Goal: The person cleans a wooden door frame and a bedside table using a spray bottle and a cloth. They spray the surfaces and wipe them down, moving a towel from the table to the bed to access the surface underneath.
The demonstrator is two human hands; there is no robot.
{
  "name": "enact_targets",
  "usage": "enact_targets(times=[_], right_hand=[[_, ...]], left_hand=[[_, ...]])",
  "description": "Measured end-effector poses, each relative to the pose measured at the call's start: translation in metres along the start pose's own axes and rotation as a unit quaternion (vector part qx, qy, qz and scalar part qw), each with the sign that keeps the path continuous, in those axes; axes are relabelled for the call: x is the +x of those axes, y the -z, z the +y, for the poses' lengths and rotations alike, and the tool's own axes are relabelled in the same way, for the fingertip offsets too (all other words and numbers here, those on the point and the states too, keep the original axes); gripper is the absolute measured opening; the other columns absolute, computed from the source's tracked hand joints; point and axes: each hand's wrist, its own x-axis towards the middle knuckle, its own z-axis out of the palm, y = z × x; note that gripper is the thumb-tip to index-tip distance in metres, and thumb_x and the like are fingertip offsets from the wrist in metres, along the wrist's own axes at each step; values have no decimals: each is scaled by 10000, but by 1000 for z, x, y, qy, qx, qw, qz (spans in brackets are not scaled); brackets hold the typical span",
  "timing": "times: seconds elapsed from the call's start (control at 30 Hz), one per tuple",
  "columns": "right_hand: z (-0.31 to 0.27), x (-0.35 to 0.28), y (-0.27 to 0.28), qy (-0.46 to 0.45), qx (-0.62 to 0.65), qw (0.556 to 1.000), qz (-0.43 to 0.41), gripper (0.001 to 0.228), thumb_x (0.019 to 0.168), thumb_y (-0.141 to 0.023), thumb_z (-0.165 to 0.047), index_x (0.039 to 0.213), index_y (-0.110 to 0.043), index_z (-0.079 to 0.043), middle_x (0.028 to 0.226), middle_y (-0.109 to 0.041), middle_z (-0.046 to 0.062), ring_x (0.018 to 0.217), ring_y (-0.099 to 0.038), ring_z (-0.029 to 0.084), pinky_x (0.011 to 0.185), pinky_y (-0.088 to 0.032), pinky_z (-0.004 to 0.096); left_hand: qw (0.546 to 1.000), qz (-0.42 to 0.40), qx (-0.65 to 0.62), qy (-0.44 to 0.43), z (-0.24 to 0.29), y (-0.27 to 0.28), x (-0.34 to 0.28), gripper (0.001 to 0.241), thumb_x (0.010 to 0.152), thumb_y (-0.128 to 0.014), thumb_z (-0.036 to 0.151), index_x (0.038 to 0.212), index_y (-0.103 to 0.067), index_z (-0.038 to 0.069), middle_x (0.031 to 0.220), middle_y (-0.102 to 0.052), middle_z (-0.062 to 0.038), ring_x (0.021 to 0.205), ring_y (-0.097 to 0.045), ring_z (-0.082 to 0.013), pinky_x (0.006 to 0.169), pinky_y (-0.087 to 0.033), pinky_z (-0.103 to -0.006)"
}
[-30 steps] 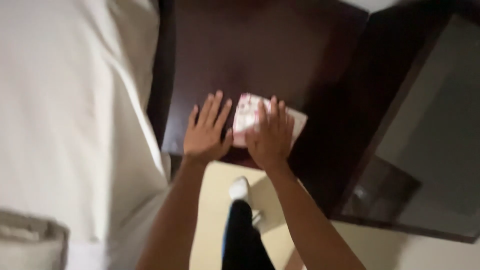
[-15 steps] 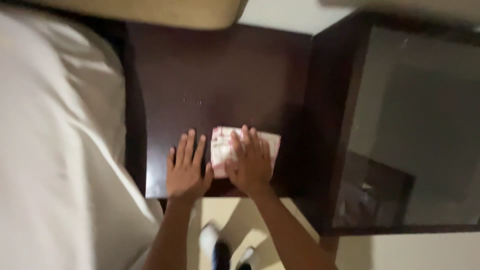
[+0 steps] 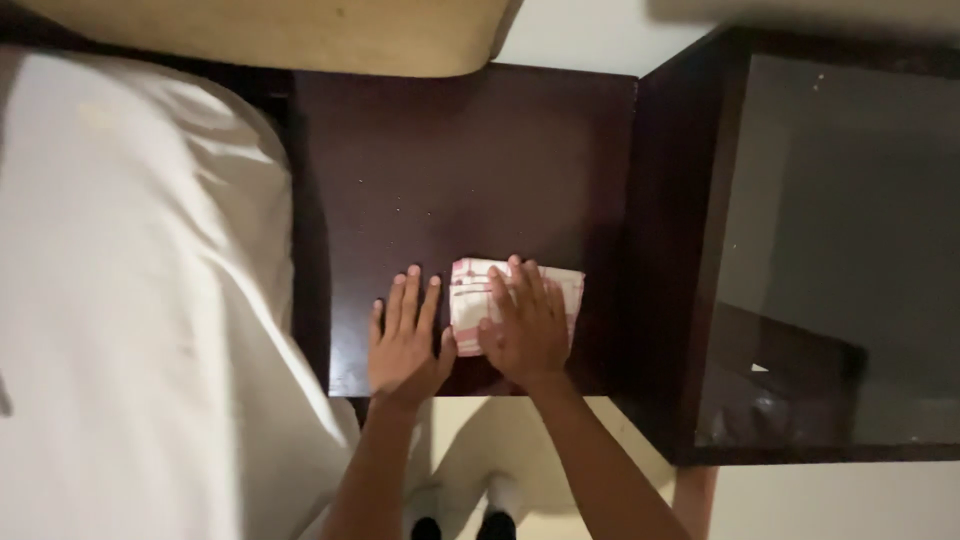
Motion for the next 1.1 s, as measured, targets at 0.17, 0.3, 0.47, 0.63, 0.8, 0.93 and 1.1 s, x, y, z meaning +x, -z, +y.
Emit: enact_targets(times=[0.17,0.3,0.47,0.63,0.8,0.93,1.1], right_hand=[[2,-6,-2,16,22,999,33,638,952,-557,-393,1533,-487,-138,1599,-454,177,1489,-422,377,1220,-297,555],[9,-13,-14,59,12,988,145,551,1020,-546,-350,1531,-534,-146,1626,-470,126,1545,-435,303,1317,-290,488],[9,-15,-19,31,-13,997,68,603,974,-515,-393,1502,-525,-103,1584,-460,176,1489,-392,335,1236,-247,491],[8,-18,-16,24,-7,997,74,587,987,-493,-410,1487,-530,-106,1579,-468,153,1493,-393,315,1243,-252,464],[2,-28,-7,24,37,995,91,570,994,-520,-407,1488,-538,-122,1579,-498,118,1507,-414,304,1276,-280,446],[3,-47,-9,36,29,996,78,594,987,-549,-395,1493,-520,-86,1558,-482,156,1477,-390,333,1234,-262,478],[-7,-92,-3,44,8,997,65,665,982,-577,-446,1518,-481,-64,1562,-478,183,1480,-383,342,1244,-253,485]], left_hand=[[1000,29,0,-11,-2,-1,-1,735,906,-504,402,1585,-372,153,1683,-253,-123,1543,-237,-300,1208,-206,-568],[995,91,-20,-29,-3,-11,-11,700,938,-478,410,1585,-384,159,1695,-260,-110,1561,-238,-293,1227,-205,-560],[990,133,-8,-50,-9,-21,-15,675,961,-448,436,1573,-401,155,1692,-265,-114,1557,-237,-279,1221,-207,-545],[986,155,-9,-67,-15,-31,-13,675,975,-420,453,1578,-399,149,1685,-265,-113,1550,-230,-265,1223,-189,-529],[988,145,-15,-57,-15,-35,-17,684,982,-418,484,1587,-380,168,1694,-255,-86,1561,-214,-251,1241,-171,-510],[988,145,-12,-60,-16,-34,-15,688,981,-422,490,1589,-374,172,1691,-247,-93,1556,-205,-254,1231,-165,-509],[990,130,-17,-48,-17,-34,-19,662,1010,-375,481,1601,-350,185,1703,-226,-69,1569,-194,-231,1257,-152,-479]])
